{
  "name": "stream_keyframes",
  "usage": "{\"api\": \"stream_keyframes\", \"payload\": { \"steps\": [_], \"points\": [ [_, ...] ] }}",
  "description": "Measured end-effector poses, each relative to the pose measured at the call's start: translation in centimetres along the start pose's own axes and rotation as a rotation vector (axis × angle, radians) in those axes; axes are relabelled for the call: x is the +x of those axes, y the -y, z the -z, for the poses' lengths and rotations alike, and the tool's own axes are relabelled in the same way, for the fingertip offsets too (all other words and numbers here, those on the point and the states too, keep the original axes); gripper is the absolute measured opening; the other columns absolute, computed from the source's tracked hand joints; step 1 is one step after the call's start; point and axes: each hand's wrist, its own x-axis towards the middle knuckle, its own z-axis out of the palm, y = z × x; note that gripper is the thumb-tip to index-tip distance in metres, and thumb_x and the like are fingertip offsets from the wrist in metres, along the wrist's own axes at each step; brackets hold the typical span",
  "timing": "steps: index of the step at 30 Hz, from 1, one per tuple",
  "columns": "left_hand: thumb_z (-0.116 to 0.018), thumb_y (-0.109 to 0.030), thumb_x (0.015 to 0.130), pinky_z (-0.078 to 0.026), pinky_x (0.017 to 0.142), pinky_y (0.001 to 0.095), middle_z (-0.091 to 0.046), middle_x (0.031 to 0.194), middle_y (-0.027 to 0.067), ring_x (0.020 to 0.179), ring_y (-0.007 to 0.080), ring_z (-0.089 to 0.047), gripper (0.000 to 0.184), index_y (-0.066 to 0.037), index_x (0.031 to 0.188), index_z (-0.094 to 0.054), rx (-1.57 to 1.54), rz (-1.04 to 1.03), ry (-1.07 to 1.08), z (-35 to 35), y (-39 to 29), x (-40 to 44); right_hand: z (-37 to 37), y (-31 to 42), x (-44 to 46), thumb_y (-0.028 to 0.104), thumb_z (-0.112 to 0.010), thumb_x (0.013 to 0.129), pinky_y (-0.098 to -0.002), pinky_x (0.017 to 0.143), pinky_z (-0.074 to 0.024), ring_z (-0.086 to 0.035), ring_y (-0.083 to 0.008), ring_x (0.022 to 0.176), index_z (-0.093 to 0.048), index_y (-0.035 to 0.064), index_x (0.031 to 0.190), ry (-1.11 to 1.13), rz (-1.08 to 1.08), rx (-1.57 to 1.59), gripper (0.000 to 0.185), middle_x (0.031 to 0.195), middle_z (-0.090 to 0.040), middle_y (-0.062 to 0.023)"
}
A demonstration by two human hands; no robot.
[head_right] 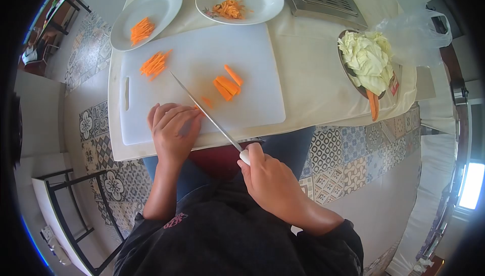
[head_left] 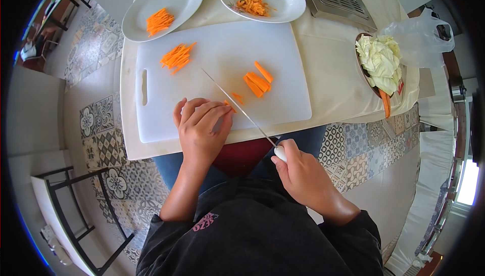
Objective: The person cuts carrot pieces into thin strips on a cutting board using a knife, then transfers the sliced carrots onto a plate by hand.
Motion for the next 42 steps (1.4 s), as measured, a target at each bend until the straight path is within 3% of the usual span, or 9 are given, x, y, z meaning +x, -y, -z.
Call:
{"api": "stream_keyframes", "payload": {
  "steps": [14, 26, 42],
  "points": [
    [-0.081, -0.009, 0.067, -0.036, 0.105, 0.0466, -0.072, 0.087, -0.0024, 0.095, 0.0178, -0.065, 0.014, -0.013, 0.075, -0.071, 0.038, 0.032, -0.028, -0.5, 0.3, -0.5, -0.4, -0.2, 0.1, 0.017, -0.058, 0.098, -0.0441, 0.047, -0.0515, -0.064, -0.0351, 0.057, -0.043, 0.0033, 0.098, -0.034, 0.050, -0.134, 0.020, 0.068, -0.060, -0.0134],
    [-0.079, -0.007, 0.067, -0.037, 0.105, 0.0512, -0.071, 0.088, -0.0006, 0.095, 0.0208, -0.064, 0.015, -0.010, 0.077, -0.068, 0.047, 0.055, 0.021, -0.2, -0.2, 0.0, 0.6, -0.1, 1.3, 0.016, -0.054, 0.099, -0.0486, 0.051, -0.0522, -0.065, -0.0398, 0.059, -0.043, -0.0019, 0.099, 0.134, -0.030, -0.070, 0.021, 0.064, -0.063, -0.0214],
    [-0.080, -0.008, 0.067, -0.034, 0.107, 0.0481, -0.070, 0.085, -0.0034, 0.094, 0.0184, -0.064, 0.016, -0.014, 0.075, -0.068, 0.042, 0.047, -0.058, -0.7, 0.0, -0.5, 1.5, -0.5, 0.9, 0.013, -0.053, 0.098, -0.0480, 0.050, -0.0512, -0.065, -0.0389, 0.058, -0.044, -0.0028, 0.099, 0.132, 0.010, -0.202, 0.018, 0.062, -0.062, -0.0194]
  ]
}}
